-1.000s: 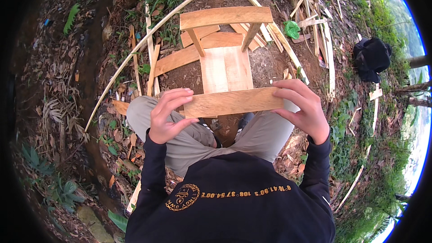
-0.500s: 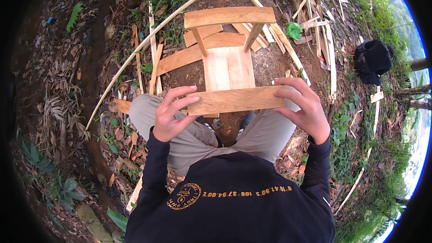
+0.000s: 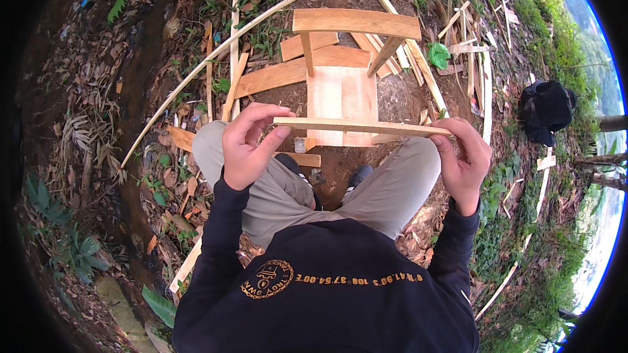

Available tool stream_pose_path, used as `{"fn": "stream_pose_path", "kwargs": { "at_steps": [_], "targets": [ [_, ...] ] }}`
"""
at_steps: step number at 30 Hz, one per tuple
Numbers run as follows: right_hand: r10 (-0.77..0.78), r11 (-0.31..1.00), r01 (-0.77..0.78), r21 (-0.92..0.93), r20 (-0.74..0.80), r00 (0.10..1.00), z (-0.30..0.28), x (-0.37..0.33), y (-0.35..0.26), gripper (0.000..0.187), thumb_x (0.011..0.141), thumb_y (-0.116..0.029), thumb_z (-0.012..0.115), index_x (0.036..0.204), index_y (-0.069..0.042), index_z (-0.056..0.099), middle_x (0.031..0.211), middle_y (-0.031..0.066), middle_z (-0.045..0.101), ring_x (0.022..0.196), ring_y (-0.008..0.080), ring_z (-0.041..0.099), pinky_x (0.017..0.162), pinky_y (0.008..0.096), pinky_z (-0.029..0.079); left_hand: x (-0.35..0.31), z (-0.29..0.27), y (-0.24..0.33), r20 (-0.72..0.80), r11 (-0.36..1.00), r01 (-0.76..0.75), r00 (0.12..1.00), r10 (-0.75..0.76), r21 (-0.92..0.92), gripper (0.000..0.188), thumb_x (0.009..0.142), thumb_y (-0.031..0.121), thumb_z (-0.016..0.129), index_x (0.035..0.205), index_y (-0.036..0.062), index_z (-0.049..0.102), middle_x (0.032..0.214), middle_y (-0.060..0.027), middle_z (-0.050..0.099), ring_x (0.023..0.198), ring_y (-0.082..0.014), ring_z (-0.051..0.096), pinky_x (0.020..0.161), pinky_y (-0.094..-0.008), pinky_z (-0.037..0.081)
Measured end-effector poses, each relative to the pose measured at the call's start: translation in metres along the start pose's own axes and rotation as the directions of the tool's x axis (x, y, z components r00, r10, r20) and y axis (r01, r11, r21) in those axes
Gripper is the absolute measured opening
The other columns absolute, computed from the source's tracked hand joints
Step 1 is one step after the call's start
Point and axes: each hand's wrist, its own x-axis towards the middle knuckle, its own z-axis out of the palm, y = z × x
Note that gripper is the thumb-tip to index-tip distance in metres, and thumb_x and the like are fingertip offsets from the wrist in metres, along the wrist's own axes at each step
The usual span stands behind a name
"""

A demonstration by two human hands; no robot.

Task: The person assembles a small wooden structure using planks and a hammer. They position the pieces, align them, and hammer nails to secure the joints.

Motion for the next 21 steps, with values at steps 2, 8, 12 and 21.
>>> {"fn": "stream_pose_path", "kwargs": {
  "at_steps": [2, 8, 12, 21],
  "targets": [
    [-0.021, 1.0, 0.021, 0.015, -0.041, 0.999, 0.001, 0.0, -0.001, 0.015, 0.087, -0.003, 0.067, 0.098, 0.006, 0.062, 0.087, 0.0126, 0.067, 0.077, 0.0167, 0.063, 0.069, 0.0247, 0.049, 0.003, 0.004, 0.007, -0.015, 0.998, 0.057, 0.998, -0.058, -0.018, 0.038, 0.083, -0.001, 0.071, 0.119, -0.0009, 0.057, 0.11, -0.0092, 0.062, 0.102, -0.0179, 0.062, 0.086, -0.0292, 0.049],
    [0.043, 0.999, -0.042, 0.019, -0.055, 0.998, -0.012, -0.008, 0.007, 0.016, 0.089, -0.004, 0.066, 0.099, 0.008, 0.062, 0.085, 0.0113, 0.066, 0.075, 0.015, 0.063, 0.067, 0.0242, 0.049, -0.005, 0.002, -0.002, 0.133, 0.961, 0.257, 0.954, -0.27, 0.105, 0.052, 0.082, 0.005, 0.073, 0.128, 0.001, 0.051, 0.111, -0.0079, 0.061, 0.098, -0.0118, 0.059, 0.083, -0.0272, 0.046],
    [0.088, 0.995, -0.086, 0.047, -0.051, 0.995, -0.016, -0.01, 0.009, 0.015, 0.089, -0.003, 0.066, 0.098, 0.008, 0.063, 0.085, 0.0116, 0.067, 0.074, 0.0163, 0.065, 0.067, 0.0244, 0.05, -0.009, 0.004, -0.01, 0.137, 0.953, 0.299, 0.947, -0.29, -0.054, 0.048, 0.084, 0.005, 0.071, 0.128, 0.0009, 0.051, 0.111, -0.0083, 0.061, 0.098, -0.0115, 0.058, 0.082, -0.0257, 0.045],
    [-0.217, 0.969, 0.202, 0.139, 0.102, 0.971, -0.004, 0.004, 0.016, 0.017, 0.078, 0.006, 0.068, 0.094, -0.001, 0.071, 0.098, 0.019, 0.07, 0.093, 0.034, 0.068, 0.08, 0.0382, 0.054, -0.012, -0.014, 0.004, 0.245, 0.991, 0.125, 0.963, -0.108, -0.053, 0.063, 0.075, 0.012, 0.069, 0.134, 0.0009, 0.049, 0.121, -0.0128, 0.063, 0.111, -0.0187, 0.058, 0.092, -0.0326, 0.044]
  ]
}}
